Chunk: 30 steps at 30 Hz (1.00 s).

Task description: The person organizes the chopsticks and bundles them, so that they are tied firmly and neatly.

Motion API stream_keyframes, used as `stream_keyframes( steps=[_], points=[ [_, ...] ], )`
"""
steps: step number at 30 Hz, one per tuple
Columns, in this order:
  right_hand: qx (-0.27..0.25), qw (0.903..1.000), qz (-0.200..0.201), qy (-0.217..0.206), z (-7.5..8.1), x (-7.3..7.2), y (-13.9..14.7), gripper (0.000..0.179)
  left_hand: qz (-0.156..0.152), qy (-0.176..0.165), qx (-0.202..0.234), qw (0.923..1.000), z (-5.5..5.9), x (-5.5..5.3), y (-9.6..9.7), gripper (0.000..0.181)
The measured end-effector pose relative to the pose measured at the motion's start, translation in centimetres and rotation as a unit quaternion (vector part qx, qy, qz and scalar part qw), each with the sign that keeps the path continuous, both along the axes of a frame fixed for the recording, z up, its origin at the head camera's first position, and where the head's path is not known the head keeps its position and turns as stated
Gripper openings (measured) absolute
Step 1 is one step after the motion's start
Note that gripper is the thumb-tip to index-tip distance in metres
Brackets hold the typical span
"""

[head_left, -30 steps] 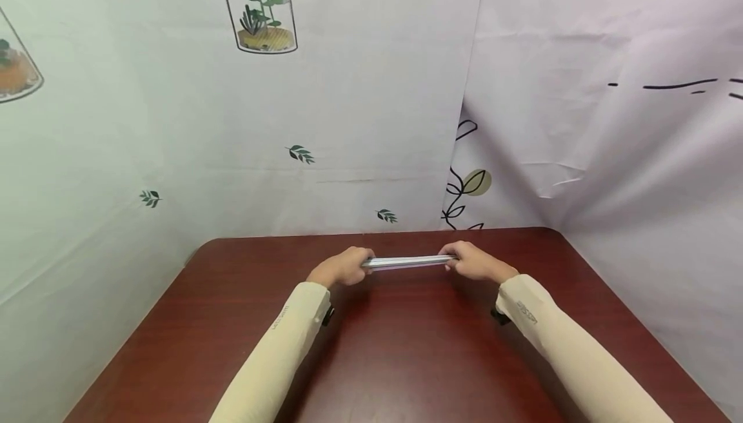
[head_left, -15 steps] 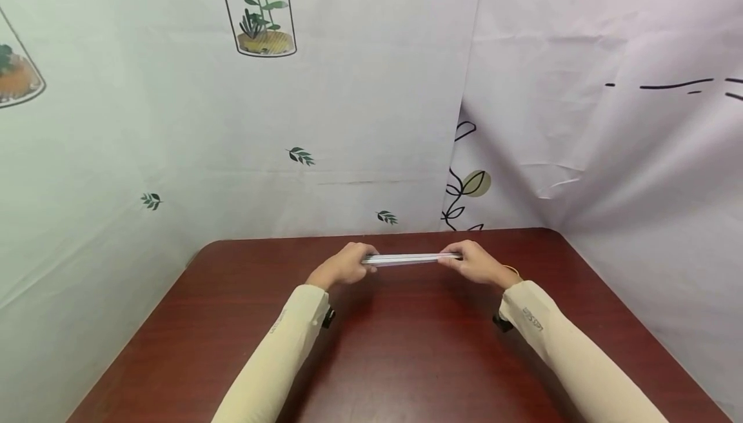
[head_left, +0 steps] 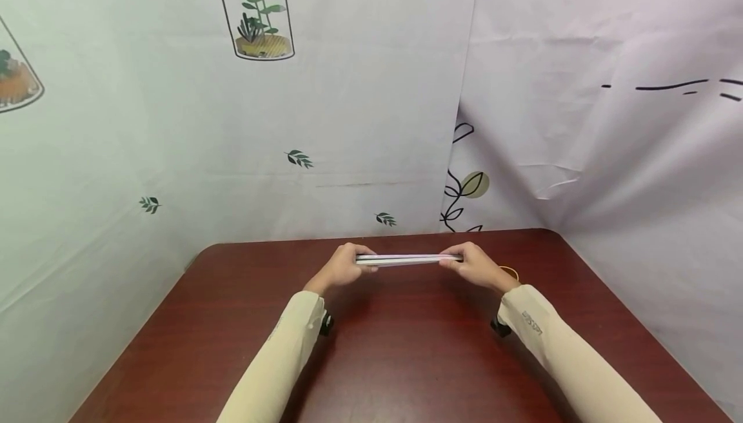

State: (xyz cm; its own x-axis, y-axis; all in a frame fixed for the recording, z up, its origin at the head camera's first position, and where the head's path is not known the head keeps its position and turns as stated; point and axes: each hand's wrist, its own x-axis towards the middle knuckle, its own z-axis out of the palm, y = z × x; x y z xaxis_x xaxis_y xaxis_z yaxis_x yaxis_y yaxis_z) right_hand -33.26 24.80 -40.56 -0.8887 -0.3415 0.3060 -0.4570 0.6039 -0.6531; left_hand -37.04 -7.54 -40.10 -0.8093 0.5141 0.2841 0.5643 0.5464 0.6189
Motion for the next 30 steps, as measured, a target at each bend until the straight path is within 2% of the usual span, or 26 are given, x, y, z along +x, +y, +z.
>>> stream_keyframes(
  steps=[5,11,18,21,25,30],
  points=[
    [-0.002,0.9999,-0.007,-0.01,0.0,0.1,0.0,0.02,-0.004,0.007,0.001,1.0,-0.4,0.0,0.3,0.022],
    [-0.015,0.9996,-0.004,-0.025,0.2,-0.1,0.0,0.019,0.005,0.0,-0.027,0.9996,-0.4,0.4,0.8,0.019],
    [-0.01,0.9997,-0.007,-0.021,0.3,-0.2,0.6,0.019,-0.031,-0.002,-0.05,0.9983,0.2,0.9,1.0,0.025],
    [-0.012,0.9995,-0.004,-0.028,0.5,0.0,0.8,0.019,-0.035,0.002,-0.058,0.9977,0.3,0.9,1.1,0.027],
    [-0.007,0.9995,0.005,-0.031,0.7,0.2,0.7,0.018,-0.039,-0.011,-0.071,0.9966,0.5,1.0,1.1,0.023],
    [0.026,0.9994,0.014,-0.017,0.8,0.4,0.7,0.016,-0.051,-0.023,-0.086,0.9947,0.6,1.1,1.1,0.019]
  ],
)
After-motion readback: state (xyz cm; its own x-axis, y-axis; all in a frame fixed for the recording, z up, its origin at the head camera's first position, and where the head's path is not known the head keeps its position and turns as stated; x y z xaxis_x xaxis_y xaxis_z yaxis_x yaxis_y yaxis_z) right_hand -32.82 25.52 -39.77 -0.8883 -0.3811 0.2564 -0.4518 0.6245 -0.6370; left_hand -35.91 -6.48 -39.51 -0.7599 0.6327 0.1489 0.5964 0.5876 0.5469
